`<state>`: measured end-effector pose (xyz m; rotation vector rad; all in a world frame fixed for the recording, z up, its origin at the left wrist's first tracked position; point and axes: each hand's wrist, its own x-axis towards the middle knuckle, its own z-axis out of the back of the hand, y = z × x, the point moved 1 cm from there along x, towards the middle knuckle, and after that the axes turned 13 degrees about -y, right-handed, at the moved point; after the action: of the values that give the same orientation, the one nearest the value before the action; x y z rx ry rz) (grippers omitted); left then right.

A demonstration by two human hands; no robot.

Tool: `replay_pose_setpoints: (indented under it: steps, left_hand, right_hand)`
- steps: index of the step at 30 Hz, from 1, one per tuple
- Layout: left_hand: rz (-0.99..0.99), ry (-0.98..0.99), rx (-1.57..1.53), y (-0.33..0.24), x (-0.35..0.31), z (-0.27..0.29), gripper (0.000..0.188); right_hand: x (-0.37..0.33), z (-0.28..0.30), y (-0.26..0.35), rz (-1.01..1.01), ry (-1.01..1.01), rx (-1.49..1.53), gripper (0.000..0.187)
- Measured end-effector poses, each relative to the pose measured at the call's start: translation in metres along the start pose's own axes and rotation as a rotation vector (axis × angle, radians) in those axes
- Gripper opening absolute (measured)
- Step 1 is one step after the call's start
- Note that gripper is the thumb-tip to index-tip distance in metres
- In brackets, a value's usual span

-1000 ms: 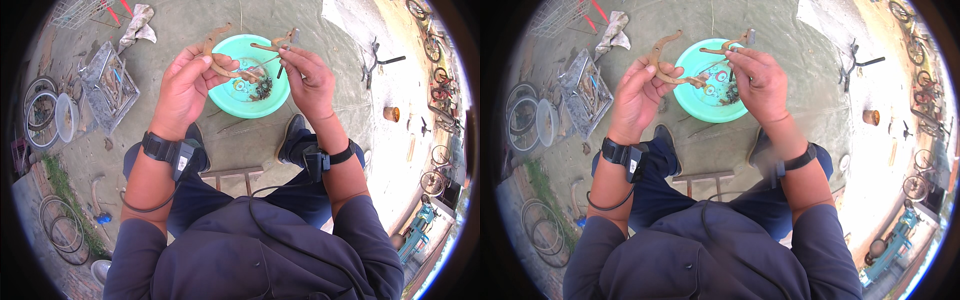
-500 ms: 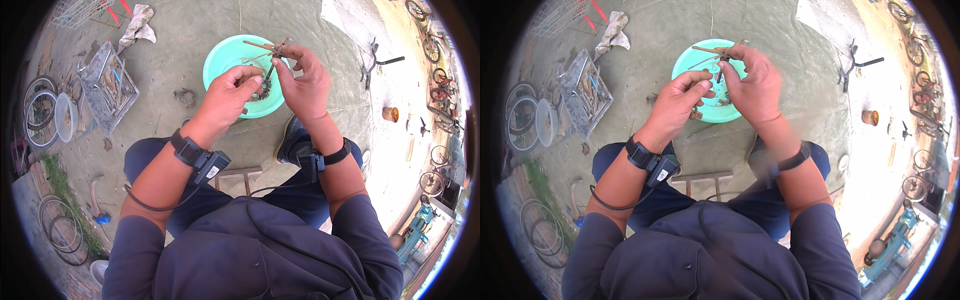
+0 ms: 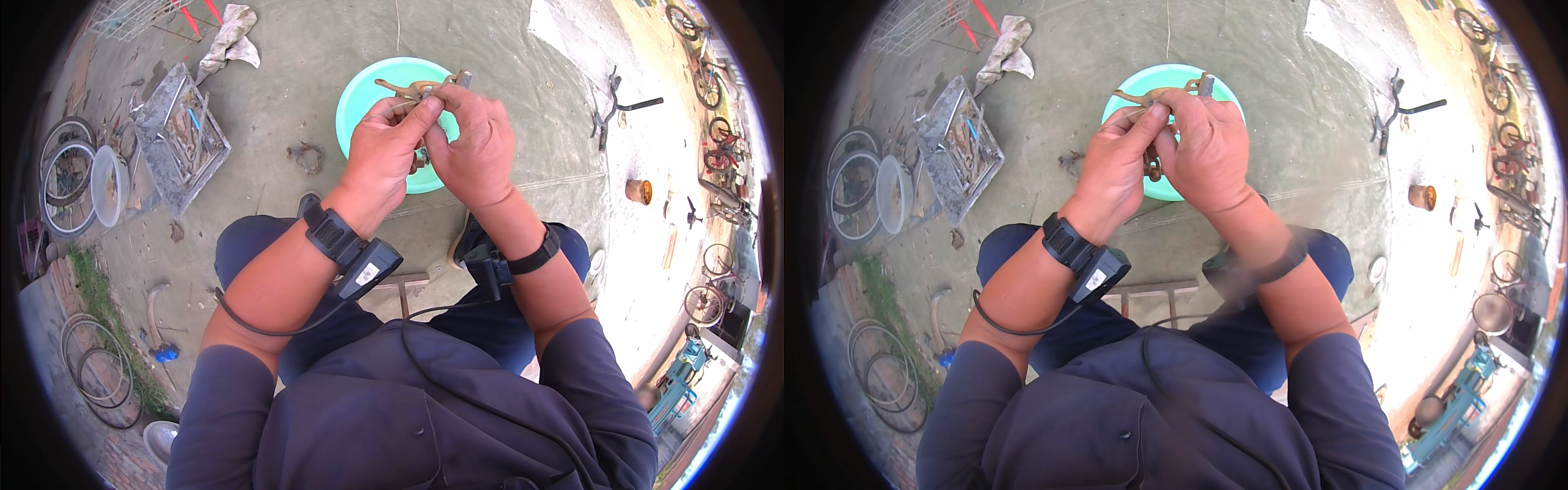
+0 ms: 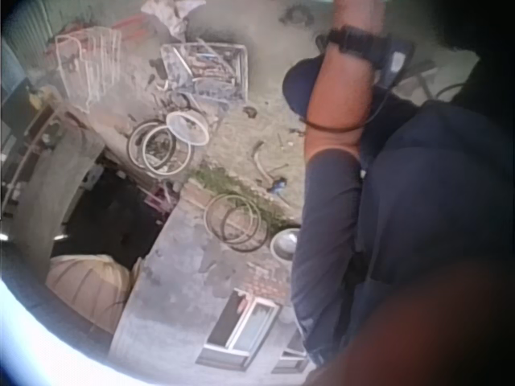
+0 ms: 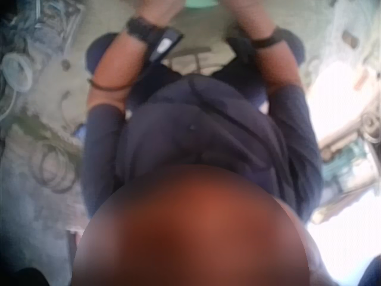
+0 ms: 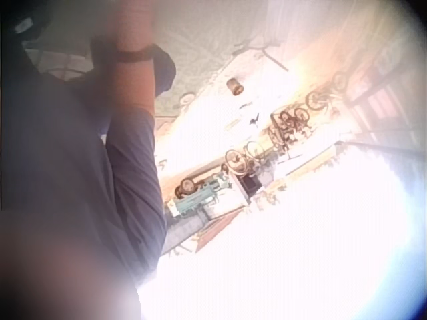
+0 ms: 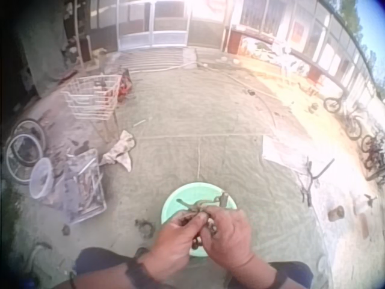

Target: The person assembles small metal parts by hand, inserting pins and washers into a curved bracket and a separate U-shaped piece. The person repeatedly picks parts from a green basin, aligns them, and secures them with pins.

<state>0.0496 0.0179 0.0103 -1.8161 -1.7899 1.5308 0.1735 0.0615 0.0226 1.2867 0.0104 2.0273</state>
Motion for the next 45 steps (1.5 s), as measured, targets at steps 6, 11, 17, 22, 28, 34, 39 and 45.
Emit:
replay_pose_setpoints:
  steps: [6,11,17,22,28,34,39,45]
  left_hand:
    - [-0.059,-0.069,0.01,0.001,0.001,0.001,0.028]
    - [-0.185,-0.042,0.09,0.002,0.006,0.008,0.025]
    - [-0.172,0.058,0.272,-0.01,0.003,0.019,0.026]
    - [-0.177,0.252,0.441,-0.023,-0.002,0.025,0.024]
    - [-0.208,0.474,0.659,-0.036,-0.003,0.033,0.02]
    - [-0.039,0.508,0.705,-0.048,-0.008,0.038,0.018]
    - [-0.1,0.536,0.633,-0.044,-0.005,0.041,0.017]
    - [-0.213,0.532,0.655,-0.042,0.001,0.046,0.019]
  right_hand:
    - [-0.001,-0.006,0.003,0.006,-0.039,-0.001,0.047]
    - [0.0,0.0,0.003,-0.017,0.03,0.058,0.064]
    - [0.01,0.018,-0.002,-0.141,0.25,0.196,0.057]
    - [0.02,0.031,-0.021,-0.337,0.386,0.36,0.037]
    - [0.021,0.031,-0.031,-0.782,0.658,0.674,0.02]
    - [0.002,0.028,-0.024,-1.024,0.764,0.937,0.015]
    - [-0.008,0.022,-0.023,-1.047,0.746,0.949,0.018]
    - [-0.009,0.021,-0.015,-1.088,0.647,1.048,0.022]
